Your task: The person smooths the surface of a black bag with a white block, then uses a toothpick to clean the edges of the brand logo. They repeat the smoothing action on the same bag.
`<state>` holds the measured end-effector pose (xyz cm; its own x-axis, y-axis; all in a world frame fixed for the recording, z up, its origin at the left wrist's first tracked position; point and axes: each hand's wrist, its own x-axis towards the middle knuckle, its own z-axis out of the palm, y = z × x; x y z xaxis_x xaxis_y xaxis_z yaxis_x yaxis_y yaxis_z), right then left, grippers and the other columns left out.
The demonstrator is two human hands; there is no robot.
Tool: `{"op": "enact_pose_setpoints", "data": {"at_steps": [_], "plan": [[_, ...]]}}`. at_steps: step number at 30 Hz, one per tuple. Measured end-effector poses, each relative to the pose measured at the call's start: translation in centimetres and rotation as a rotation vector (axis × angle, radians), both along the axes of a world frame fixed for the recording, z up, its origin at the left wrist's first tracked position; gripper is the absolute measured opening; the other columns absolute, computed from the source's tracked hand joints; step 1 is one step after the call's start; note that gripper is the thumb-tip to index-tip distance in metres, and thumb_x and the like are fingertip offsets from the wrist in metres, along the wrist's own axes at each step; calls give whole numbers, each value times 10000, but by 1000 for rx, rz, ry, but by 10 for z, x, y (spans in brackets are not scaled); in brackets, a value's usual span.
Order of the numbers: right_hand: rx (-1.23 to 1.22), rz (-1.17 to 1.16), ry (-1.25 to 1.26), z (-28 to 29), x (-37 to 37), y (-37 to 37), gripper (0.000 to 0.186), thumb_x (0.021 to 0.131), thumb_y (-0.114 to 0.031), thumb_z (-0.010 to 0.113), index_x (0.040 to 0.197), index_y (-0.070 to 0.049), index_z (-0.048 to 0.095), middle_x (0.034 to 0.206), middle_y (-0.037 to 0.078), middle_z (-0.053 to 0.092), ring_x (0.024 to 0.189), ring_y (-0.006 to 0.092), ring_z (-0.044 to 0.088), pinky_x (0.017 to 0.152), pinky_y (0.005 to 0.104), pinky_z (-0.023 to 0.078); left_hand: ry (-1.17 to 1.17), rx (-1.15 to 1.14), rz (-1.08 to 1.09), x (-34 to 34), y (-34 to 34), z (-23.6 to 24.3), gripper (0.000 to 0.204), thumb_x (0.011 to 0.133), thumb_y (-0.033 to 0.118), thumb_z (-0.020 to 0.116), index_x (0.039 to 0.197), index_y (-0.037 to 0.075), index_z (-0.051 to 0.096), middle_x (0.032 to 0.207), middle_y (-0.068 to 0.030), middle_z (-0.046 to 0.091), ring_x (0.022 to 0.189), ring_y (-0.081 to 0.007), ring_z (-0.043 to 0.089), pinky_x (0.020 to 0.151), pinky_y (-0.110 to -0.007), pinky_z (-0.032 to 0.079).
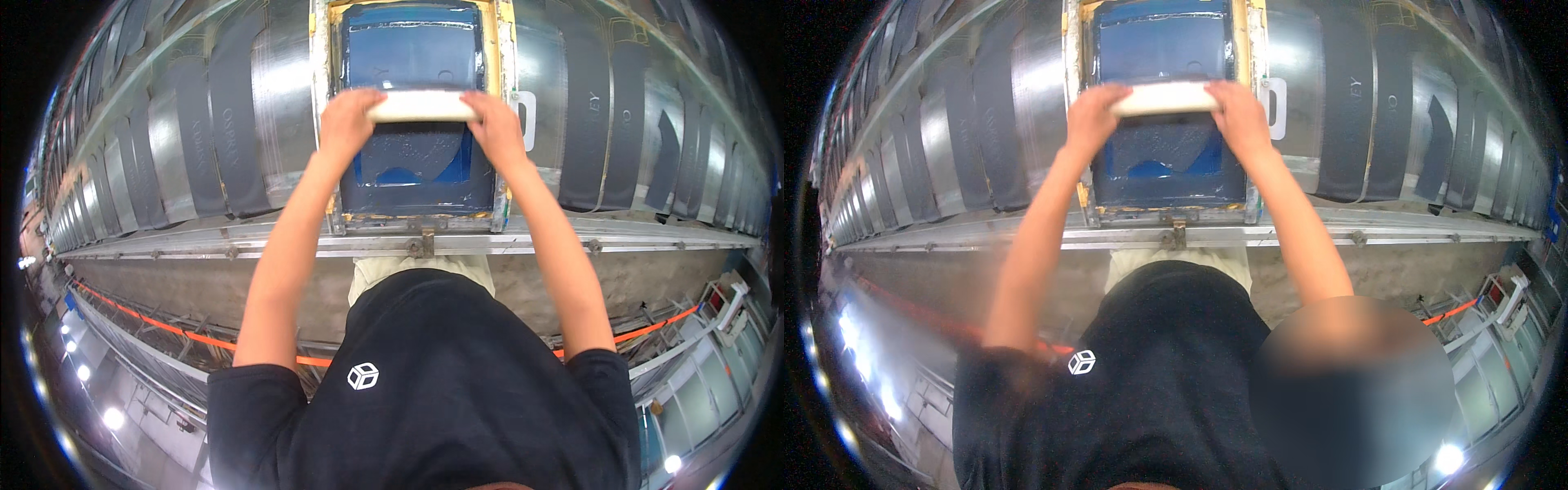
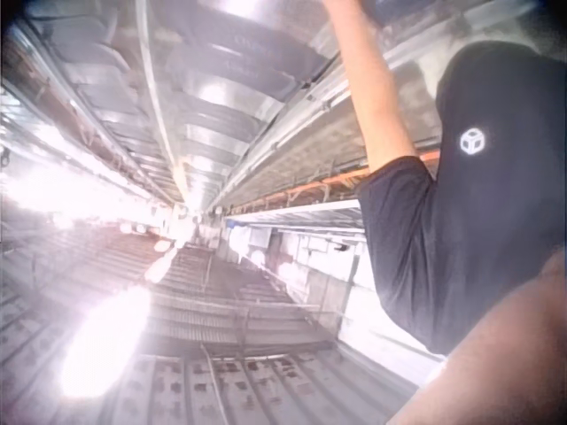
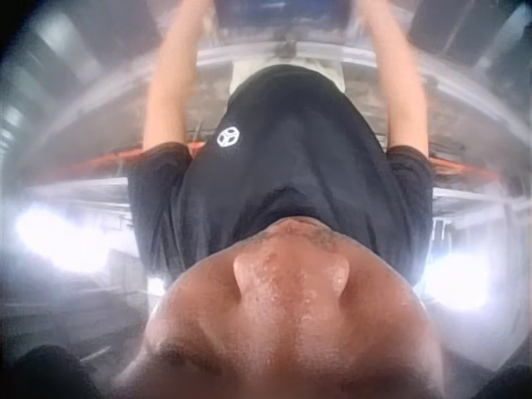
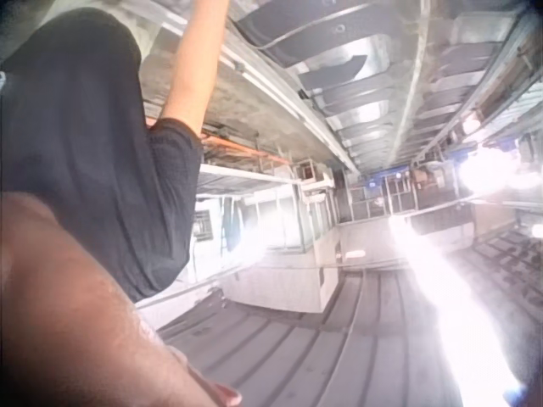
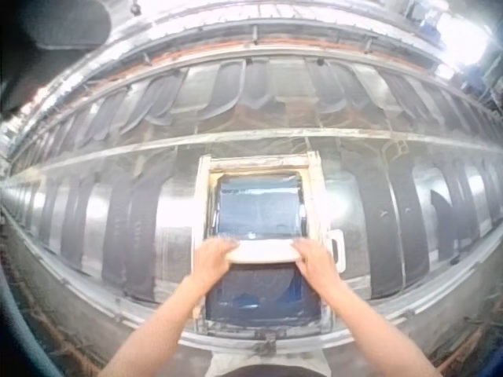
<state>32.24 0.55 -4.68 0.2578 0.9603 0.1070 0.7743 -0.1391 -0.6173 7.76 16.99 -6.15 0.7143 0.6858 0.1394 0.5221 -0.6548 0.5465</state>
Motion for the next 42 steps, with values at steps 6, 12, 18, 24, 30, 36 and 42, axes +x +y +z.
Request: {"op": "enact_pose_setpoints", "data": {"at_steps": [6, 12, 18, 24, 30, 36, 42], "plan": [[-122, 25, 42, 21, -71, -101, 505, 704, 63, 717, 1191, -57, 655, 1242, 126, 648, 1217, 322, 583, 1012, 414, 500, 56, -63, -19, -69, -106, 15, 500, 668, -111, 624, 1080, 134, 765, 1124, -53, 738, 1071, -243, 679, 914, -363, 544], [-154, 116, 76, 37, -86, -142, 469, 725, 37, 725, 1182, -42, 657, 1212, 130, 655, 1179, 323, 597, 991, 412, 506, 110, -62, -80, -96, -145, 33, 449, 675, -72, 653, 1067, 126, 748, 1106, -34, 724, 1042, -263, 660, 889, -380, 538], [-430, 286, 223, 43, -34, -72, 280, 850, -192, 742, 1079, -33, 703, 974, 188, 724, 937, 386, 684, 853, 450, 536, 536, -461, -157, -62, -80, 50, 326, 761, 261, 797, 1063, 145, 755, 1027, -117, 738, 1013, -328, 678, 871, -442, 540], [-1119, 430, 663, -1, 12, 4, 466, 839, -384, 794, 1065, 15, 708, 961, 151, 731, 745, 203, 708, 703, 316, 596, 683, -1083, -394, -24, 0, 5, 588, 667, 272, 880, 1169, 18, 710, 1070, -141, 734, 1045, -250, 666, 920, -362, 506], [-853, 320, 246, 19, 96, 123, 464, 848, -369, 799, 1133, -18, 698, 908, 88, 707, 765, 159, 690, 705, 300, 583, 516, -797, -393, 49, 129, 20, 585, 623, 353, 897, 1108, 61, 751, 978, -111, 742, 907, -253, 691, 865, -384, 543], [-181, 104, -123, 6, 119, 177, 463, 800, -281, 734, 1185, -28, 689, 1073, 233, 702, 1026, 388, 670, 909, 442, 523, 365, -198, -249, 86, 199, 20, 450, 794, 262, 796, 1208, 111, 704, 1290, -178, 668, 1064, -318, 676, 811, -482, 552], [-8, 15, -133, -17, 47, 61, 439, 796, -37, 714, 1226, -120, 680, 1172, 118, 701, 1098, 322, 652, 968, 409, 518, 151, 37, -24, 42, 61, -6, 442, 781, 1, 669, 1134, 251, 758, 1134, -19, 731, 1045, -265, 674, 899, -372, 545]]}}
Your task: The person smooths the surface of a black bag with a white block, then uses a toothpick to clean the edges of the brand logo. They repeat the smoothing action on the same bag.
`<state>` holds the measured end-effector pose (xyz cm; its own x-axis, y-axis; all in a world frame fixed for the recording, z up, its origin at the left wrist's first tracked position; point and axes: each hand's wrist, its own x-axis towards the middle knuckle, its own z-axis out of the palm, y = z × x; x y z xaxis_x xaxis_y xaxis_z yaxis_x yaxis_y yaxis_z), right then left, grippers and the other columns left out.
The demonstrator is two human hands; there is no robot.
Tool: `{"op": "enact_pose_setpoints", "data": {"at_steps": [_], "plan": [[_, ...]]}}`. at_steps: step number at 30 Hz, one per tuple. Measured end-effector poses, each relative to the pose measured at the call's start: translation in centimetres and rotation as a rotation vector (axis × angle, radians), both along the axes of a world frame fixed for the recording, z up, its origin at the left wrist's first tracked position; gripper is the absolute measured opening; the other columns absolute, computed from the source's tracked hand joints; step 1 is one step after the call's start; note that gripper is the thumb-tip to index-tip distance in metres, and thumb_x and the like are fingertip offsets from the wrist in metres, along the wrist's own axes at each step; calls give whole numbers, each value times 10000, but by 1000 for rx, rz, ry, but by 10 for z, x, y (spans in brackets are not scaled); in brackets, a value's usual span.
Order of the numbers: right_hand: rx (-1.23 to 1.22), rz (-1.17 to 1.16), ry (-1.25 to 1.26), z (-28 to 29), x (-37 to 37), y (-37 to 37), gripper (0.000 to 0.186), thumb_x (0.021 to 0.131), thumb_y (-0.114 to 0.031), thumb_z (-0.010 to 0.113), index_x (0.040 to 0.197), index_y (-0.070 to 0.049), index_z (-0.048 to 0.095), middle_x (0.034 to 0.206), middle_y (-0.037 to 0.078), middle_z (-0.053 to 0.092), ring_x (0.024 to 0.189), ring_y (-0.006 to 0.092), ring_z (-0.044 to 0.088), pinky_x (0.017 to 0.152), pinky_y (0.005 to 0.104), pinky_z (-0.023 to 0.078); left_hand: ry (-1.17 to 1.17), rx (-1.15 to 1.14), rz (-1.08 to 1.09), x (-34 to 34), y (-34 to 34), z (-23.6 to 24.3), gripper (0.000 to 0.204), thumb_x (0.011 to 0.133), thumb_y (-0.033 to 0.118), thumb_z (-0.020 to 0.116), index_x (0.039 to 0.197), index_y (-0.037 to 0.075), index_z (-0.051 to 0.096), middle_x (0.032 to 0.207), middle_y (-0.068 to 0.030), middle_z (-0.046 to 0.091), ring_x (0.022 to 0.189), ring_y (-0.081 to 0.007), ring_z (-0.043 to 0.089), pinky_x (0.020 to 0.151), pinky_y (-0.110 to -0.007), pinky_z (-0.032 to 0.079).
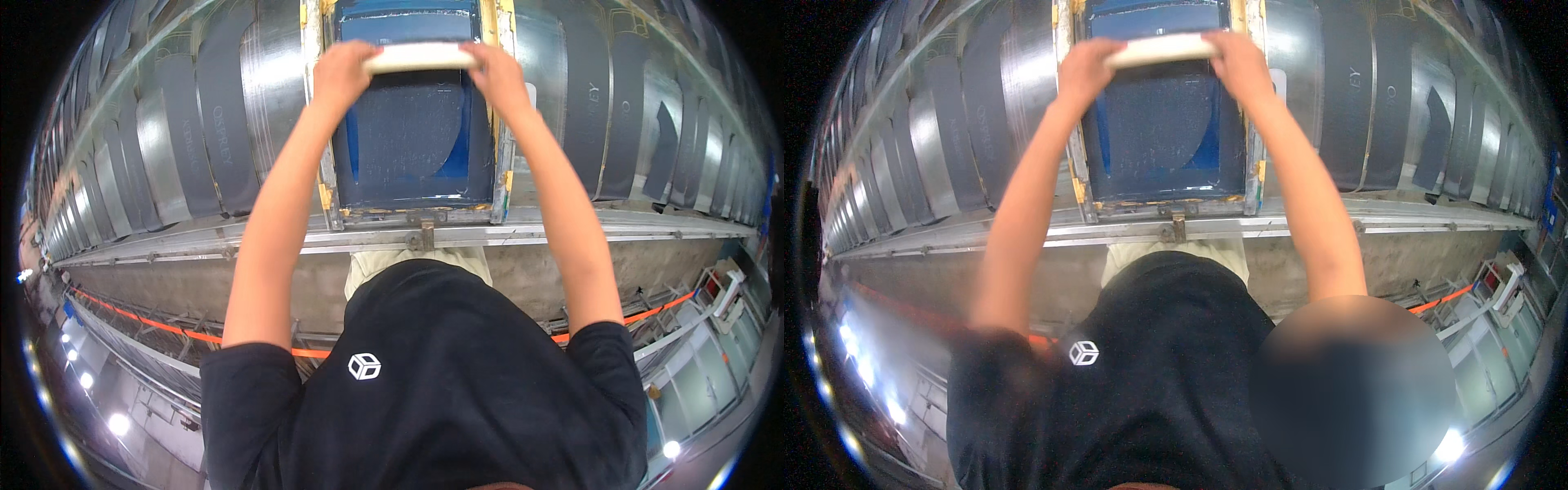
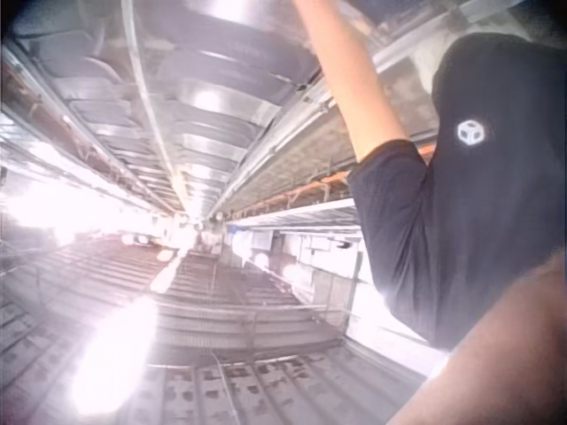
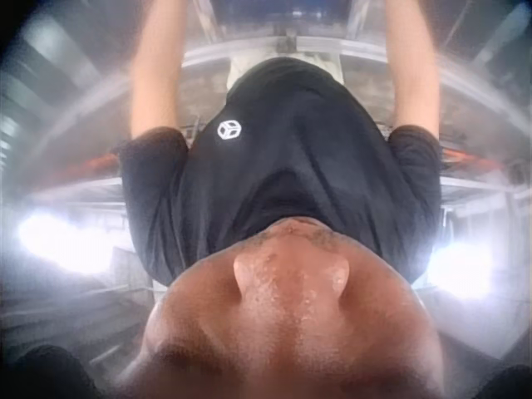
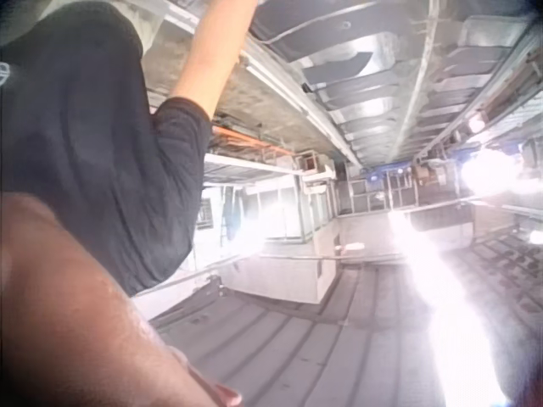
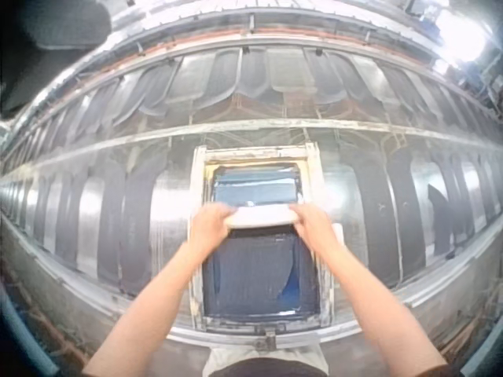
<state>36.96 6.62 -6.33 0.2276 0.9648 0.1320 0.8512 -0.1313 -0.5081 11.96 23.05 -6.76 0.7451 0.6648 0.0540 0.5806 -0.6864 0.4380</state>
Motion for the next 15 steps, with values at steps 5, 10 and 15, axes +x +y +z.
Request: {"op": "enact_pose_setpoints", "data": {"at_steps": [5, 10, 15], "plan": [[-83, -32, 184, 37, -85, -106, 516, 721, 84, 685, 1210, -81, 678, 1252, 125, 671, 1196, 329, 609, 1030, 410, 497, -72, -85, 5, -77, -106, 17, 477, 722, -90, 630, 1092, 178, 767, 1135, -13, 739, 1066, -225, 674, 917, -348, 543], [-165, 20, 216, 53, -131, -178, 500, 716, 58, 691, 1200, -62, 656, 1235, 130, 655, 1211, 318, 581, 1026, 424, 495, -75, -82, 0, -126, -188, 29, 421, 675, -70, 664, 1026, 140, 762, 1070, -20, 738, 1011, -244, 668, 832, -385, 544], [-144, 115, 222, 51, -126, -200, 423, 769, 11, 689, 1184, -63, 657, 1210, 120, 661, 1182, 315, 596, 996, 412, 507, -64, -113, -76, -136, -199, 49, 425, 676, -40, 700, 1059, 138, 743, 1077, -21, 725, 1029, -258, 656, 853, -386, 536]]}}
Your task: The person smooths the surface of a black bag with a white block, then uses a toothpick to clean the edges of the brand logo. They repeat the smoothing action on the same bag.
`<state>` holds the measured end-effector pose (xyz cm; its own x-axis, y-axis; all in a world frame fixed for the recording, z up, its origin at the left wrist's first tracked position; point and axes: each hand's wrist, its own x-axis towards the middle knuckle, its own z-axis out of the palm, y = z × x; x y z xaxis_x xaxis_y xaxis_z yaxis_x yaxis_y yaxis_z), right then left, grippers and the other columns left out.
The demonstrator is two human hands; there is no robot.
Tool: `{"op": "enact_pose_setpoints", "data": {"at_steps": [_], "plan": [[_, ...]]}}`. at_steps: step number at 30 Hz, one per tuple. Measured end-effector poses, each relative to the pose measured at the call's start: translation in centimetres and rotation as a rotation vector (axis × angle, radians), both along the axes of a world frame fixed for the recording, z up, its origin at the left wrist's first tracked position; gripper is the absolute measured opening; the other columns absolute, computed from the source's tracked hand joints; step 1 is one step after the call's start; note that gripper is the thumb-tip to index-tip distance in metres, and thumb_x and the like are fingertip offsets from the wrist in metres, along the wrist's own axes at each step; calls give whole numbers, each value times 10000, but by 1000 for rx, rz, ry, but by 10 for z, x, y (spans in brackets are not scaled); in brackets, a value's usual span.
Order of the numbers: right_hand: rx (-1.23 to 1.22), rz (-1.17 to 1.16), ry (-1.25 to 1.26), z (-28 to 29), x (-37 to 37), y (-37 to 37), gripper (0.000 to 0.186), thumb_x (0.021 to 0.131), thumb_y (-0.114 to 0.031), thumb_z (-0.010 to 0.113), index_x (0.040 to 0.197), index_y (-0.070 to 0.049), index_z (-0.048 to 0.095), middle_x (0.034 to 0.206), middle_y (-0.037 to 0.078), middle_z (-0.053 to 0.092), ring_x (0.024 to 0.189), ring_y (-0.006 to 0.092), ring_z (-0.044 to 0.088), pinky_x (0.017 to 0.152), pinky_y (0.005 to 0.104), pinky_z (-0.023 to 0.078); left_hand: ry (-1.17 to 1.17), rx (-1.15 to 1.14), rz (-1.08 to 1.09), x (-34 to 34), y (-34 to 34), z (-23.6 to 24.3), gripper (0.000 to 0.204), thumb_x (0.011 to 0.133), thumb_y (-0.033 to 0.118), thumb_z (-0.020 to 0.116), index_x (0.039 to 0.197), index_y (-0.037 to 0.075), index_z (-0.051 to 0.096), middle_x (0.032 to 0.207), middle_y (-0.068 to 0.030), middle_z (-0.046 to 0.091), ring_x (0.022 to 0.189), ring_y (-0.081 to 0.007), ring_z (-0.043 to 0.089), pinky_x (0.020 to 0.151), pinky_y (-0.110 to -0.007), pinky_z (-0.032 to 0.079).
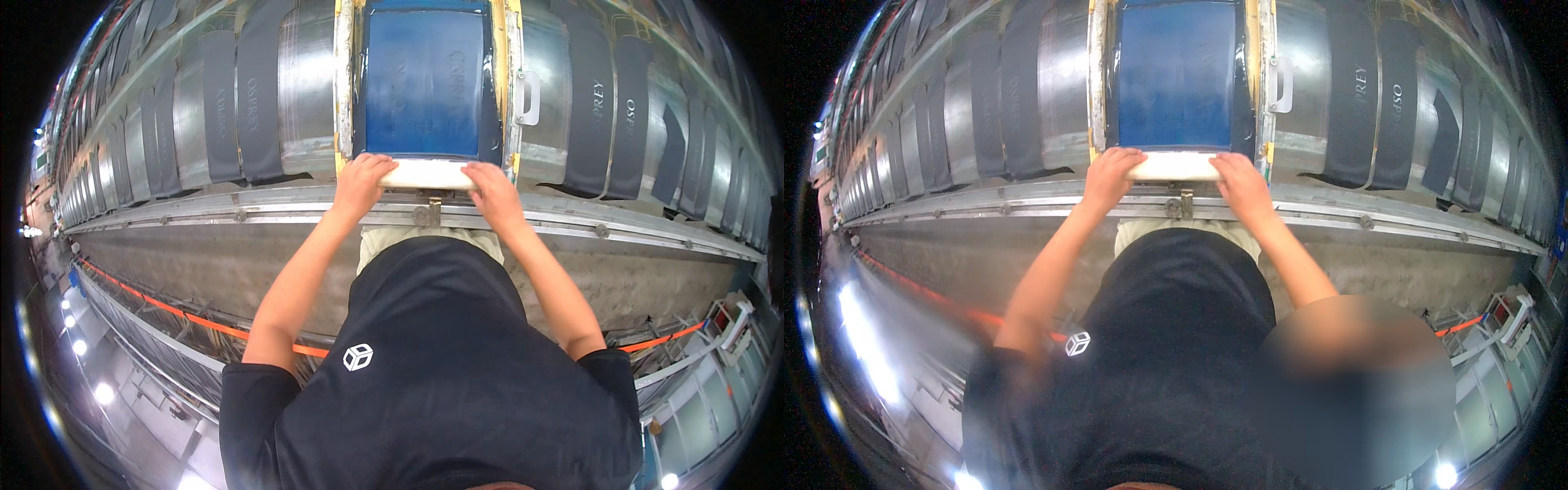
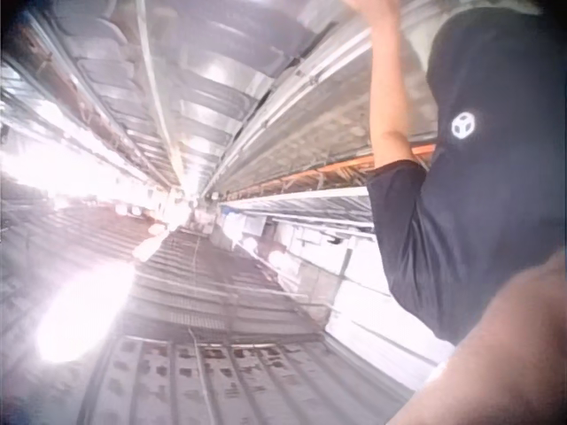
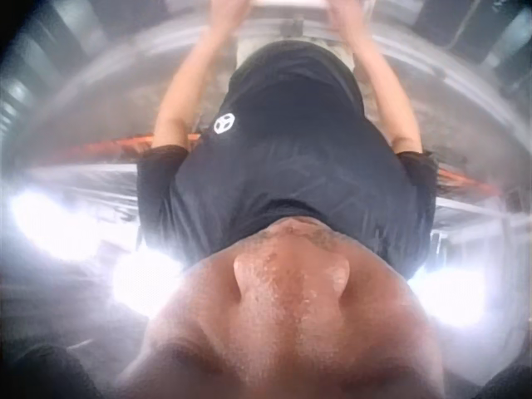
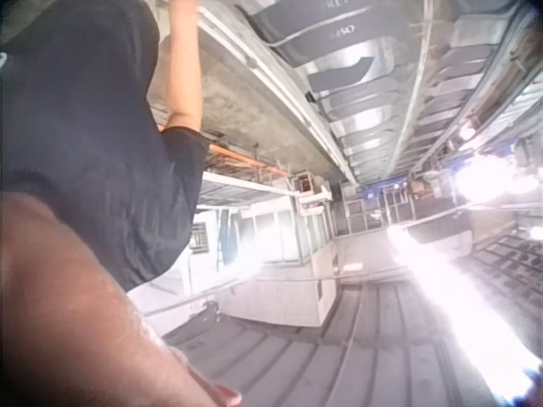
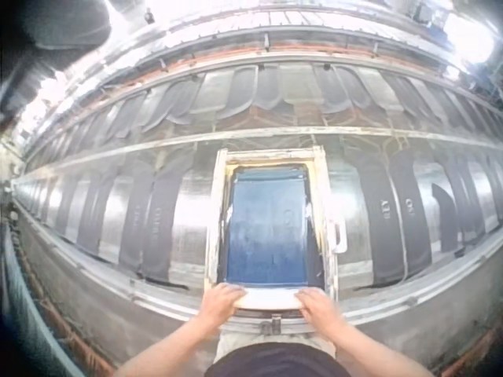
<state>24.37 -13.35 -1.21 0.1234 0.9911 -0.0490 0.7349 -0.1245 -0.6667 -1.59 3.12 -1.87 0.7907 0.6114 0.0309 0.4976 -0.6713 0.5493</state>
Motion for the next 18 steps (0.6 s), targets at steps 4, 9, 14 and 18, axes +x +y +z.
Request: {"op": "enact_pose_setpoints", "data": {"at_steps": [4, 9, 14, 18], "plan": [[-133, 58, 154, 7, 33, 43, 300, 872, -122, 704, 1164, -71, 662, 1070, 152, 702, 996, 357, 668, 869, 429, 531, 242, -281, 13, 16, 35, 4, 342, 726, 143, 788, 1064, 110, 746, 998, -90, 742, 981, -315, 679, 865, -429, 540], [-766, 154, 368, -25, 75, 106, 422, 828, -271, 812, 1127, 5, 695, 922, 151, 728, 779, 222, 705, 744, 343, 577, 621, -733, -181, 56, 109, -33, 531, 671, 273, 877, 1152, 92, 741, 1019, -132, 756, 1004, -277, 703, 887, -387, 538], [-1057, 178, 620, -22, 114, 172, 459, 835, -323, 830, 1114, 15, 693, 934, 86, 706, 668, 148, 667, 693, 269, 596, 596, -1048, -276, 91, 185, -39, 598, 625, 275, 908, 1136, 23, 729, 1059, -121, 730, 1019, -249, 656, 924, -390, 507], [-557, 161, 259, -15, 179, 256, 518, 798, -436, 813, 1075, -9, 716, 857, 102, 717, 655, 168, 676, 625, 330, 568, 462, -715, -257, 147, 275, -7, 537, 632, 343, 879, 1059, 47, 745, 968, -118, 729, 911, -229, 682, 838, -359, 535]]}}
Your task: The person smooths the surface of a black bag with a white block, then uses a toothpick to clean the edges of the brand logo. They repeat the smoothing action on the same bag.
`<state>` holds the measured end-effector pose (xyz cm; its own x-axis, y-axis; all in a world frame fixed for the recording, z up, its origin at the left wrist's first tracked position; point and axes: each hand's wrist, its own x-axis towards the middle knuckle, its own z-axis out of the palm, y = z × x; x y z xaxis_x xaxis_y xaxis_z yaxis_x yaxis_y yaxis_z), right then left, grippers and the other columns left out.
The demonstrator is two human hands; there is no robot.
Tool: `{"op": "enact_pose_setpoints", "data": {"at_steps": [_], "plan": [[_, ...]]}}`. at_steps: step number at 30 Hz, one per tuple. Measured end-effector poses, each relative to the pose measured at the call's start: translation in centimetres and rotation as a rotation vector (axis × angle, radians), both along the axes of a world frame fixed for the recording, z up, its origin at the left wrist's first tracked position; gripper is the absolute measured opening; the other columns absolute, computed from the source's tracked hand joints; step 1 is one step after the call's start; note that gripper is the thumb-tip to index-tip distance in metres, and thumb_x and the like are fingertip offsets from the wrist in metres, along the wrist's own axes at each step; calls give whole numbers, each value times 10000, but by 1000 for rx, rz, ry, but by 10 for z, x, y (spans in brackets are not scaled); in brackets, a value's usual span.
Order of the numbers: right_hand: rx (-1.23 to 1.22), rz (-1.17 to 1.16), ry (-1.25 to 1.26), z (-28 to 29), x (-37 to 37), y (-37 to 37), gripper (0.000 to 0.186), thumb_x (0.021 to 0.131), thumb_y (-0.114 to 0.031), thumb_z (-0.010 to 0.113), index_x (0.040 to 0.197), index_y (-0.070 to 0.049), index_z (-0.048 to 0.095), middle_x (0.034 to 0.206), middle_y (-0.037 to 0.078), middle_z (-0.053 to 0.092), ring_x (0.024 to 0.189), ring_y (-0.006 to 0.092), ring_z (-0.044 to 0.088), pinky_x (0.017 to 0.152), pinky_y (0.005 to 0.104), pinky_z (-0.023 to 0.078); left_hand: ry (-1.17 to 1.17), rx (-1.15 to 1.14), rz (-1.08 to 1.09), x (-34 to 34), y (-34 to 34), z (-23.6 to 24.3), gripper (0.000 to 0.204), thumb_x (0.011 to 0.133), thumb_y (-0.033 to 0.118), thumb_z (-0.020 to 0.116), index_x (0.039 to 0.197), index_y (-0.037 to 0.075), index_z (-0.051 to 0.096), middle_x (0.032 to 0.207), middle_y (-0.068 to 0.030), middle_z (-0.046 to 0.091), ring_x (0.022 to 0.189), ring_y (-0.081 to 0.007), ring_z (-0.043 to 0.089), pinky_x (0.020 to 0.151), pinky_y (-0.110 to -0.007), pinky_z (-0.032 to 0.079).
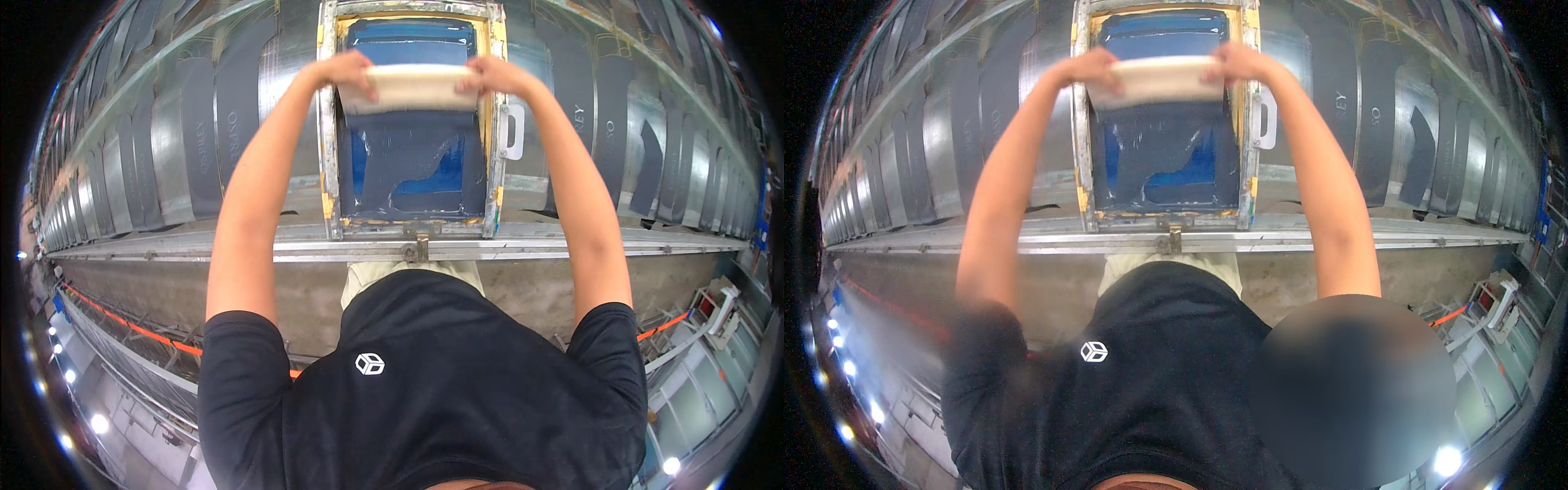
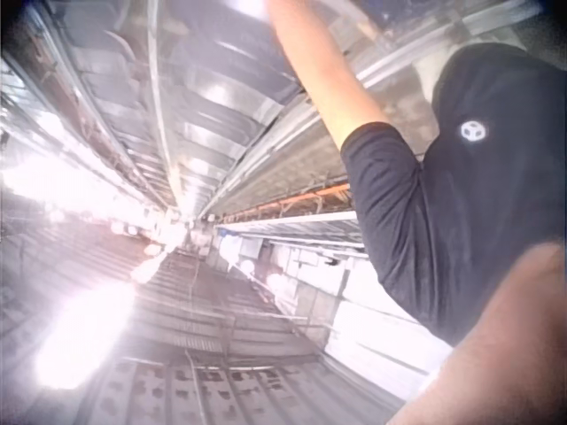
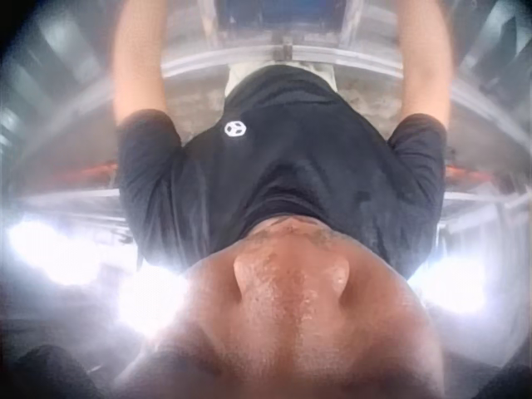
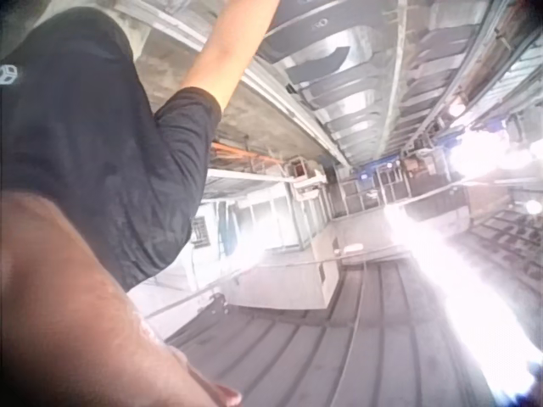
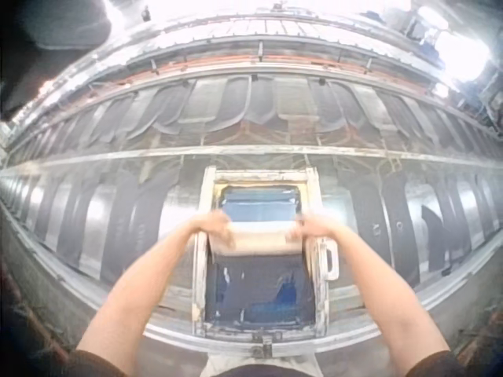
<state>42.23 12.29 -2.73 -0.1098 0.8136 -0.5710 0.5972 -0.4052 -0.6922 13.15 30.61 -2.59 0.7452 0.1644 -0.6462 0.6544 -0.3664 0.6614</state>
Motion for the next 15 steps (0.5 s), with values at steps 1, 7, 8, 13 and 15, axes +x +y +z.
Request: {"op": "enact_pose_setpoints", "data": {"at_steps": [1, 7, 8, 13, 15], "plan": [[165, -20, -138, 1, 13, 21, 543, 768, -435, 823, 1099, -16, 724, 849, 116, 718, 653, 183, 675, 629, 353, 554, -119, 169, 5, 14, 20, 2, 492, 643, 319, 866, 1025, 30, 753, 926, -108, 741, 850, -219, 687, 806, -347, 536], [500, -260, -389, -4, -6, 41, 380, 817, -220, 774, 1172, -98, 716, 1105, 154, 722, 1028, 363, 672, 917, 408, 529, -272, 766, 263, 30, 28, -18, 349, 747, 220, 791, 1095, 190, 766, 1002, -86, 748, 941, -272, 704, 846, -372, 542], [499, -306, -390, -13, -11, 22, 361, 817, -180, 769, 1166, -103, 718, 1118, 152, 718, 1036, 369, 667, 923, 413, 528, -257, 717, 319, 28, 4, -23, 357, 757, 194, 782, 1105, 275, 771, 1028, -54, 752, 969, -295, 700, 849, -406, 558], [680, -327, -351, -21, -88, -93, 425, 760, 6, 720, 1175, -83, 684, 1179, 132, 690, 1130, 339, 633, 981, 420, 511, -405, 802, 334, -41, -109, -34, 457, 756, -40, 636, 1100, 232, 766, 1107, -18, 734, 1063, -254, 667, 907, -366, 540], [662, -315, -340, -10, -119, -138, 455, 734, 47, 708, 1175, -58, 672, 1214, 141, 676, 1165, 340, 618, 1010, 424, 502, -446, 752, 382, -72, -153, -35, 475, 734, -70, 641, 1093, 214, 765, 1120, -13, 736, 1070, -239, 670, 923, -366, 540]]}}
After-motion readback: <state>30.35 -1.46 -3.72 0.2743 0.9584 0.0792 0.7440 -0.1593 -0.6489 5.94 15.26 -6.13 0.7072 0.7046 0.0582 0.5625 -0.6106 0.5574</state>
